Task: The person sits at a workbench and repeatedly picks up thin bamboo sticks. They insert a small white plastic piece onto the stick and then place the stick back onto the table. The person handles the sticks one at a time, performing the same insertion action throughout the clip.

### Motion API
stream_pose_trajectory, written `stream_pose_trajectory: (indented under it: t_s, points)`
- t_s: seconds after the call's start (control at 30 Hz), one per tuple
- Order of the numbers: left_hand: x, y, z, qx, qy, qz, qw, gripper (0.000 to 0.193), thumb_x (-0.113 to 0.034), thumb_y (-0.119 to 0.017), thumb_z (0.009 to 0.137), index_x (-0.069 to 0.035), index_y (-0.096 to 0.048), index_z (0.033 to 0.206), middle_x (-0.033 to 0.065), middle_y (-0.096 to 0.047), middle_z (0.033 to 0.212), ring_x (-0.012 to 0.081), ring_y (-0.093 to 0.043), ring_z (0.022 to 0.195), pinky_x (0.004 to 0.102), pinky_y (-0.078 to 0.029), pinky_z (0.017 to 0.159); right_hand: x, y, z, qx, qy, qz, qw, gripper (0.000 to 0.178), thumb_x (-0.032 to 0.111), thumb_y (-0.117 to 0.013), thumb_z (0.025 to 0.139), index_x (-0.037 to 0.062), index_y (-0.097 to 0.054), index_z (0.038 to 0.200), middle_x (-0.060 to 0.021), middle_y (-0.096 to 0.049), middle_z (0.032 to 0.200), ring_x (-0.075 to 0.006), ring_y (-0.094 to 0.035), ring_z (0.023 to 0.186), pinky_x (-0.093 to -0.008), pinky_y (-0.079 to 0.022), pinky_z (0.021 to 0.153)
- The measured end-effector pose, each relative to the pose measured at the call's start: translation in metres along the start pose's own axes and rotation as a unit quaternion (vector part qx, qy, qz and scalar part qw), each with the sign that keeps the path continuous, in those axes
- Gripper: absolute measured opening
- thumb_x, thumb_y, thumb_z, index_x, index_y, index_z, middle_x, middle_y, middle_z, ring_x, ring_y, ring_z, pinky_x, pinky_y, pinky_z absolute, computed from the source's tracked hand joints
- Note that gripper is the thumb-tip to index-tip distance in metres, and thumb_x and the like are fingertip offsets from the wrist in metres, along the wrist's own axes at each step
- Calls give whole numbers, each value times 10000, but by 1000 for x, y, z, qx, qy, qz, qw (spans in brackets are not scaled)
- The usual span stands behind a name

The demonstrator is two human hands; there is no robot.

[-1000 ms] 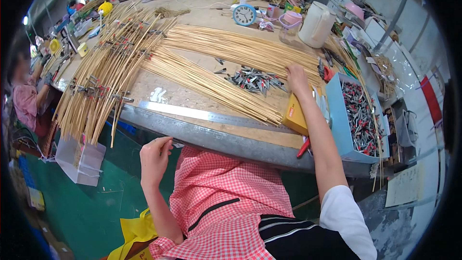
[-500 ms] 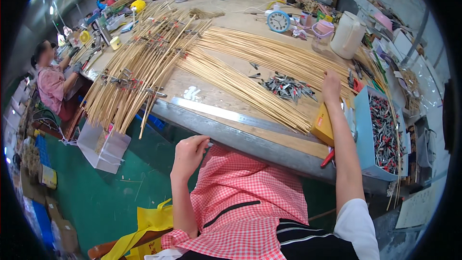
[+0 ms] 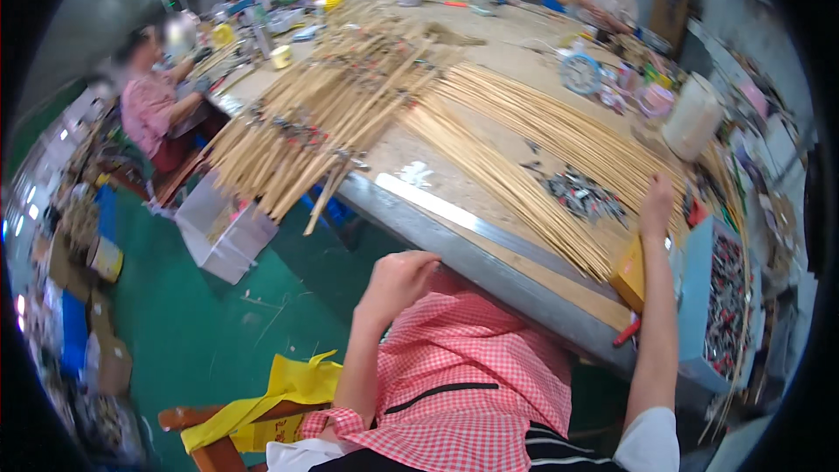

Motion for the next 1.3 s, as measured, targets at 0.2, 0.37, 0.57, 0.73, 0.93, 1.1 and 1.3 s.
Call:
stream_pose_trajectory:
  t_s: [0.2,0.37,0.57,0.73,0.93,1.1,1.3]
  points:
    - [2,-1,-3,-7,-3,-1,1000,162,-134,-625,836,-37,-671,958,155,-674,868,314,-652,772,372,-520,684,2,-8,-9,124,105,13,987,89,38,-467,900,-38,-509,876,-212,-506,869,-395,-505,832,-438,-398,725]
    - [4,-3,-2,-11,-11,3,1000,157,-128,-625,837,-34,-666,956,149,-670,848,308,-652,761,374,-518,671,1,-1,1,67,92,37,993,70,29,-500,887,-38,-520,880,-200,-491,835,-386,-499,796,-439,-401,706]
    - [-6,13,4,-54,7,-91,994,164,-50,-603,848,-26,-670,996,122,-668,819,236,-665,725,300,-520,647,99,48,3,75,156,155,973,67,20,-534,875,-42,-561,880,-183,-581,829,-346,-557,745,-395,-429,667]
    - [-3,23,-3,-119,110,-398,903,254,-91,-559,926,16,-609,1151,125,-673,1013,193,-661,896,291,-534,767,221,108,-58,314,72,317,892,90,3,-540,864,-46,-613,887,-133,-596,741,-223,-580,686,-315,-431,617]
    - [-1,50,-6,-239,70,-573,781,478,-313,-501,968,86,-501,1232,200,-649,1070,252,-673,930,327,-569,777,269,121,-139,454,-80,476,749,77,-48,-567,828,-74,-625,873,-94,-563,672,-142,-526,598,-264,-400,551]
    - [14,53,-12,-267,115,-567,771,311,-192,-529,961,85,-594,1086,155,-685,869,201,-687,734,299,-582,663,248,123,-166,483,-161,483,713,86,-46,-578,827,-78,-639,878,-68,-565,682,-109,-507,622,-242,-385,573]
    - [16,48,-14,-258,119,-590,756,248,-131,-598,917,88,-626,1031,151,-695,828,215,-700,728,292,-587,651,235,128,-172,466,-188,479,720,105,-48,-577,827,-75,-650,897,-77,-590,723,-123,-535,655,-247,-411,602]
Point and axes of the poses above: each hand's wrist, its own z-axis towards the middle knuckle, its own y-axis out of the back of the hand, x = y × z, the point moved 1 cm from there along z, towards the middle knuckle
